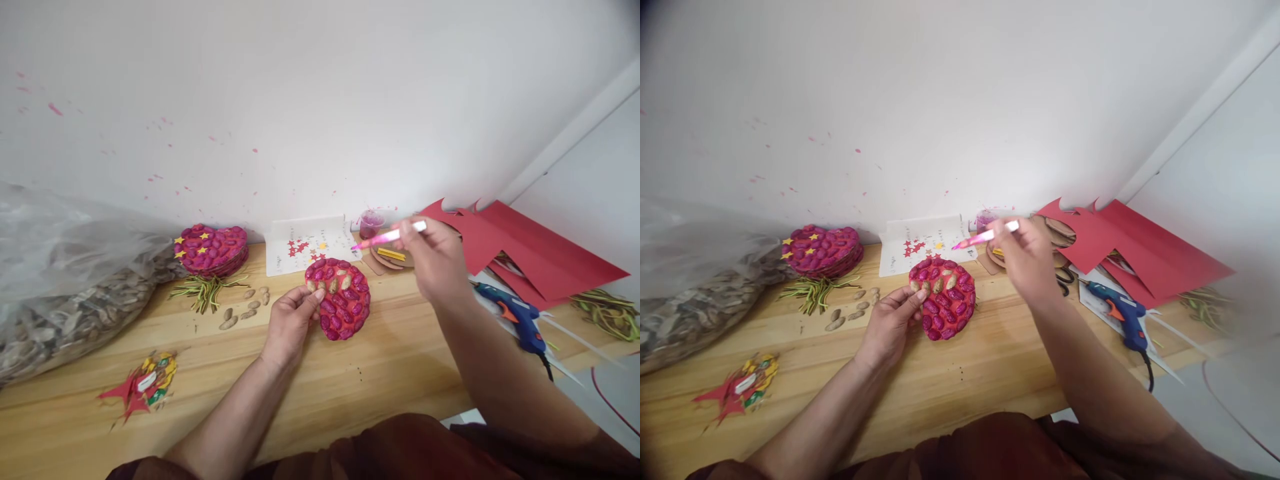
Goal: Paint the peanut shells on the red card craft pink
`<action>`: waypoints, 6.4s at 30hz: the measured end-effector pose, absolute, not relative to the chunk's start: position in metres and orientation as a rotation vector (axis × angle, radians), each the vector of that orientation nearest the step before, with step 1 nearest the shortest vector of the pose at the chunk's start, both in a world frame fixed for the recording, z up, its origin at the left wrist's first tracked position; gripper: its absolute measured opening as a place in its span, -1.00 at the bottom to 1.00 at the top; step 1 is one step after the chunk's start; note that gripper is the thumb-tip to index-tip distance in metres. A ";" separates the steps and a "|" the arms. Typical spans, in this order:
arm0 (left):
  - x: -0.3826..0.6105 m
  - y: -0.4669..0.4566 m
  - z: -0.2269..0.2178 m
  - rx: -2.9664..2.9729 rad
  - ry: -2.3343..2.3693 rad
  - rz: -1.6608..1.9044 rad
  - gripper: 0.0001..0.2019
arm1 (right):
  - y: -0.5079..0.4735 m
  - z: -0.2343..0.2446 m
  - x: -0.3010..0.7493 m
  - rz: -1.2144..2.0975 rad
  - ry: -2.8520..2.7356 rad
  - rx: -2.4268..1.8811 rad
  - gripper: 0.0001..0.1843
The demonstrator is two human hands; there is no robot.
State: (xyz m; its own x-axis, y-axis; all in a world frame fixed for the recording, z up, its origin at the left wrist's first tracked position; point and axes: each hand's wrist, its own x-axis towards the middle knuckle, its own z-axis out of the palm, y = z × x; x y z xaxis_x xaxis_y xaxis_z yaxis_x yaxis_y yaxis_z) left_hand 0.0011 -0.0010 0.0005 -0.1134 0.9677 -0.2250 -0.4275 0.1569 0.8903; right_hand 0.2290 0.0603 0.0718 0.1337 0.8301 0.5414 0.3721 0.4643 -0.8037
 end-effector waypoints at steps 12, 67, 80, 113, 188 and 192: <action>0.002 -0.003 0.001 0.693 1.053 1.352 -0.58 | 0.018 0.044 0.200 0.272 -1.632 -0.978 -0.90; 0.002 -0.002 0.003 0.604 1.021 1.313 -0.56 | 0.024 0.036 0.205 0.260 -1.646 -0.955 -0.91; 0.002 -0.003 0.001 0.719 1.079 1.331 -0.59 | 0.021 0.039 0.200 0.175 -1.771 -0.824 -0.89; 0.001 -0.002 -0.002 0.707 1.043 1.304 -0.60 | 0.023 0.038 0.207 0.176 -1.694 -0.896 -0.90; -0.002 -0.003 -0.010 1.102 1.242 1.306 -0.71 | 0.019 0.034 0.199 -0.085 -1.909 -0.765 -0.82; -0.002 -0.004 -0.010 1.117 1.250 1.298 -0.68 | 0.019 0.033 0.199 -0.096 -1.926 -0.758 -0.82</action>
